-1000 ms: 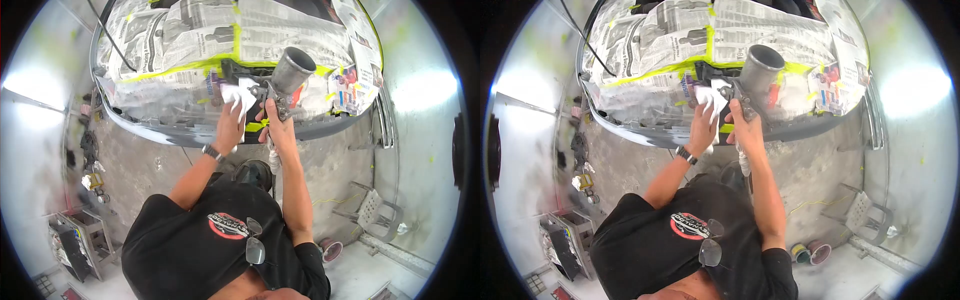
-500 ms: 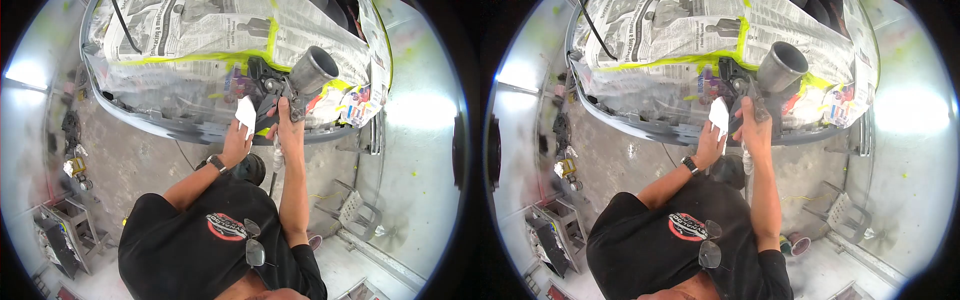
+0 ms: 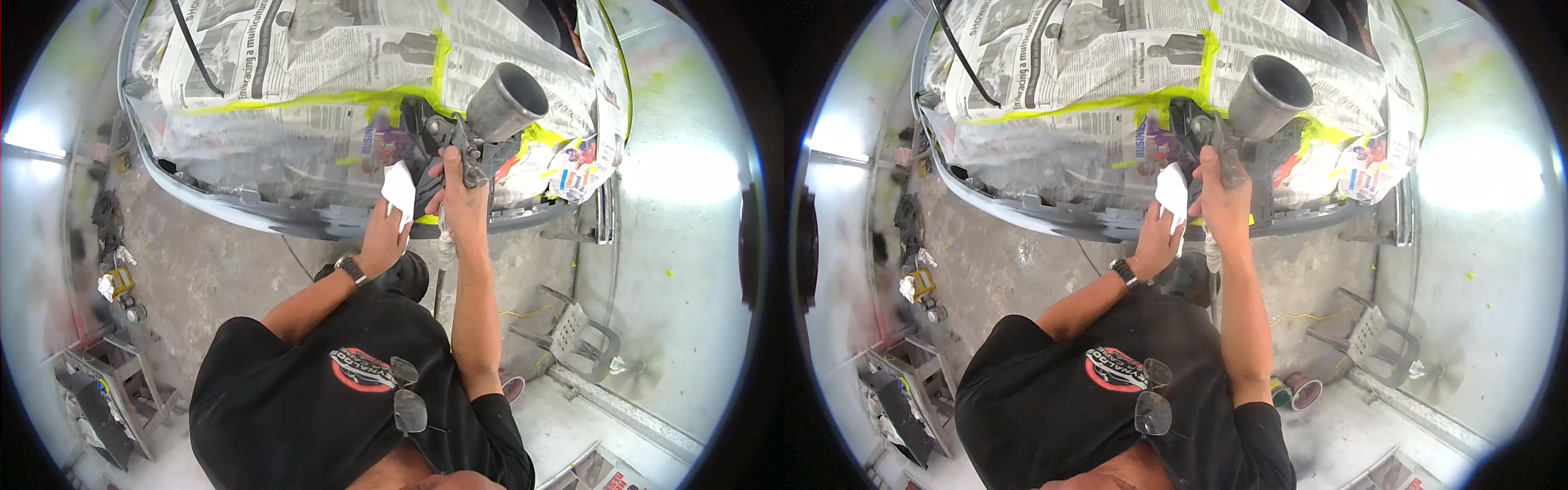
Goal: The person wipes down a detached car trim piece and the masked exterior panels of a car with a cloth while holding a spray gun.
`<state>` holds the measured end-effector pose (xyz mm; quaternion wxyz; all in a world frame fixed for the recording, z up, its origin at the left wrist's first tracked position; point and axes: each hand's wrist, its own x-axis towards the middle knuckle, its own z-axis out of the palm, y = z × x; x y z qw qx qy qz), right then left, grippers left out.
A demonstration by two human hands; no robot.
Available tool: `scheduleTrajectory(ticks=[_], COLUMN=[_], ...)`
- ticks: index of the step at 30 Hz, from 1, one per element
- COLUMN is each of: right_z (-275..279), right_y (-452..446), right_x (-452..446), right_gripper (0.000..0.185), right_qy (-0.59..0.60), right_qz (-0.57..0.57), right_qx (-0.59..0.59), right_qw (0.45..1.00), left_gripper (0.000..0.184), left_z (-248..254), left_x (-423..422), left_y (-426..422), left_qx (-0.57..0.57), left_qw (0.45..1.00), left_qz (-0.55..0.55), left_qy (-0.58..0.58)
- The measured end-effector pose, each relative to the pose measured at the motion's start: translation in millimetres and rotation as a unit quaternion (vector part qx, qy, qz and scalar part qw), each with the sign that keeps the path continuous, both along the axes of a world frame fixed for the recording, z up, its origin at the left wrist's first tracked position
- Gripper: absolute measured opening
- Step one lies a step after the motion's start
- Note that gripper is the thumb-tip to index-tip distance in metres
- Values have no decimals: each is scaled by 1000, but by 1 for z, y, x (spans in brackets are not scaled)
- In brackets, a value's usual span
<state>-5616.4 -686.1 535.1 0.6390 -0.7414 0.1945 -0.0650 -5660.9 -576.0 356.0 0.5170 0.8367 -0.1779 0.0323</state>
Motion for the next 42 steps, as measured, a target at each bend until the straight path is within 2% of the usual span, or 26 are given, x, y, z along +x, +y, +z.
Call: scheduleTrajectory(ticks=[8, 12, 17, 18, 21, 22, 25, 30, 33, 36, 39, 41, 42], right_z=[-2, 16, 18, 20, 6, 3, 3, -21, -36, -43, -45, -49, -51], right_y=[-9, -32, -86, -103, -148, -160, -192, -258, -275, -280, -276, -275, -269], right_x=[0, -18, -43, -45, -46, -47, -48, -29, -17, -14, -13, -12, -13], right_gripper=[54, 54, 52, 52, 53, 54, 56, 60, 60, 59, 58, 57, 57], right_qy=[6, 36, 17, 40, 27, 29, 29, 8, -6, -33, -60, -38, -70], right_qz=[28, 12, -44, -33, -53, -67, -70, 29, 50, 63, 58, 66, 57], right_qx=[7, 7, -2, -5, 15, 25, 82, 128, 134, 164, 158, 148, 157], right_qw=[1000, 999, 999, 999, 998, 997, 994, 991, 990, 984, 984, 986, 983], left_gripper=[42, 42, 44, 42, 37, 32, 31, 30, 27, 43, 45, 47, 47], left_z=[-3, -5, -7, -10, -13, -7, -13, -20, -7, -5, -16, -39, -50], left_x=[0, 0, -5, -4, -8, -9, -14, -39, -82, -138, -184, -207, -216], left_y=[3, -1, -9, -12, -15, -18, -27, -43, -51, -58, -54, -50, -45], left_qx=[-2, 10, 9, 16, 42, 45, 73, 133, 102, 134, 132, 141, 147], left_qw=[1000, 1000, 999, 998, 997, 995, 987, 948, 935, 925, 931, 931, 931], left_qz=[-5, 0, 38, 55, 66, 81, 121, 267, 337, 355, 324, 317, 312], left_qy=[7, 16, -4, -39, -29, -43, -77, -116, -36, -6, 105, 111, 117])
